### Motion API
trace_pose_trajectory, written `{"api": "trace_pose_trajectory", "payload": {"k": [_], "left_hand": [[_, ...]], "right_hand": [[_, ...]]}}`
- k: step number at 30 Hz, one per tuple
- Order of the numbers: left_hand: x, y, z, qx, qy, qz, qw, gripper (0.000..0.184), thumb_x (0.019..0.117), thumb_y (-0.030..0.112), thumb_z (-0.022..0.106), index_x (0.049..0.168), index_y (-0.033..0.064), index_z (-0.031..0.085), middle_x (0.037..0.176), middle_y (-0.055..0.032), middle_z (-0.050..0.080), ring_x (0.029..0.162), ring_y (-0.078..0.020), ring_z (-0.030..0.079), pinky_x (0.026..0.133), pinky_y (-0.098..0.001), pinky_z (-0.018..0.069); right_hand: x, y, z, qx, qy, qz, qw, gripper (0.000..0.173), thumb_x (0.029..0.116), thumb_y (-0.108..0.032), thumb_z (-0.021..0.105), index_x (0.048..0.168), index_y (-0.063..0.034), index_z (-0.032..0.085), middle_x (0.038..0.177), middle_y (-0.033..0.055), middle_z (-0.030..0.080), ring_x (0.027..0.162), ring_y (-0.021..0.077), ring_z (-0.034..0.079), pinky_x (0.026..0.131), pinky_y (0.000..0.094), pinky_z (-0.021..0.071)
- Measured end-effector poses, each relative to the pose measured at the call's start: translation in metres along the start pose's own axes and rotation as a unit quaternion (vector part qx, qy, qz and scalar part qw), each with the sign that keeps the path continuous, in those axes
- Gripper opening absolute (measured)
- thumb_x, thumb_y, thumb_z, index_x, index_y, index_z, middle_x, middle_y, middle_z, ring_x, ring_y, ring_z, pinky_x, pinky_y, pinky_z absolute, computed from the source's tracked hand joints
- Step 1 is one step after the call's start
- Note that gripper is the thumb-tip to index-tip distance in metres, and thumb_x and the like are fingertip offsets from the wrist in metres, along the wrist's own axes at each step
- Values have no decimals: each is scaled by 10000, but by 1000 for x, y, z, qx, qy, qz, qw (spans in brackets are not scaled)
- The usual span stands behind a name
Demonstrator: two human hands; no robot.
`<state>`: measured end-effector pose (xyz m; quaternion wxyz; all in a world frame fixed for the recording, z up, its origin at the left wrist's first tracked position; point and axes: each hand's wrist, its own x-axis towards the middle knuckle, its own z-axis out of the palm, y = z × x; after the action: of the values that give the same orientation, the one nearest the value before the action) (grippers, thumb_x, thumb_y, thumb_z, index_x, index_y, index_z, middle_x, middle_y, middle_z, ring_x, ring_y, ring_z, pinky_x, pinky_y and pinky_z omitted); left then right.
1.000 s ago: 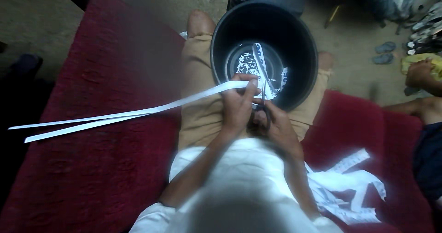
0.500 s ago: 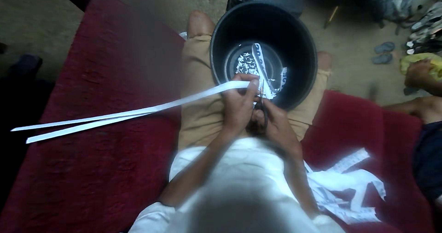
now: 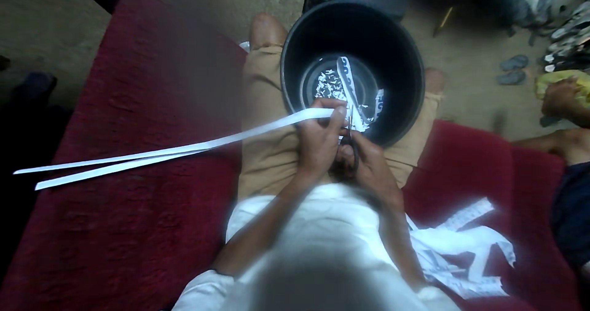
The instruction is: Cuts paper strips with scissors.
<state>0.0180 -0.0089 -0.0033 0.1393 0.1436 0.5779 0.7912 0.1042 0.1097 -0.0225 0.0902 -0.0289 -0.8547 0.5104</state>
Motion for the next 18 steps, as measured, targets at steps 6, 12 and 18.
{"api": "trace_pose_trajectory", "payload": {"k": [6,12,18], "left_hand": [[0,-2,1,-5,3,-1,1000,149,1041,102,585,1172,49,631,827,-47,651,651,-102,649,598,-232,585],[1,-2,0,-3,5,-1,1000,151,1042,108,588,1172,48,634,860,-54,652,663,-108,649,590,-239,587],[0,-2,-3,10,13,-6,1000,159,1053,159,577,1183,89,635,864,-30,657,653,-91,631,579,-221,560]], "right_hand": [[-1,2,1,3,6,3,1000,424,1071,-422,482,1282,-77,611,741,6,602,542,94,553,472,266,503],[-1,4,2,16,9,6,1000,344,1069,-329,513,1286,-82,615,723,19,592,518,113,538,453,282,493],[-8,0,0,26,-28,49,998,419,1070,-404,481,1374,-133,581,784,8,640,571,101,587,492,283,531]]}}
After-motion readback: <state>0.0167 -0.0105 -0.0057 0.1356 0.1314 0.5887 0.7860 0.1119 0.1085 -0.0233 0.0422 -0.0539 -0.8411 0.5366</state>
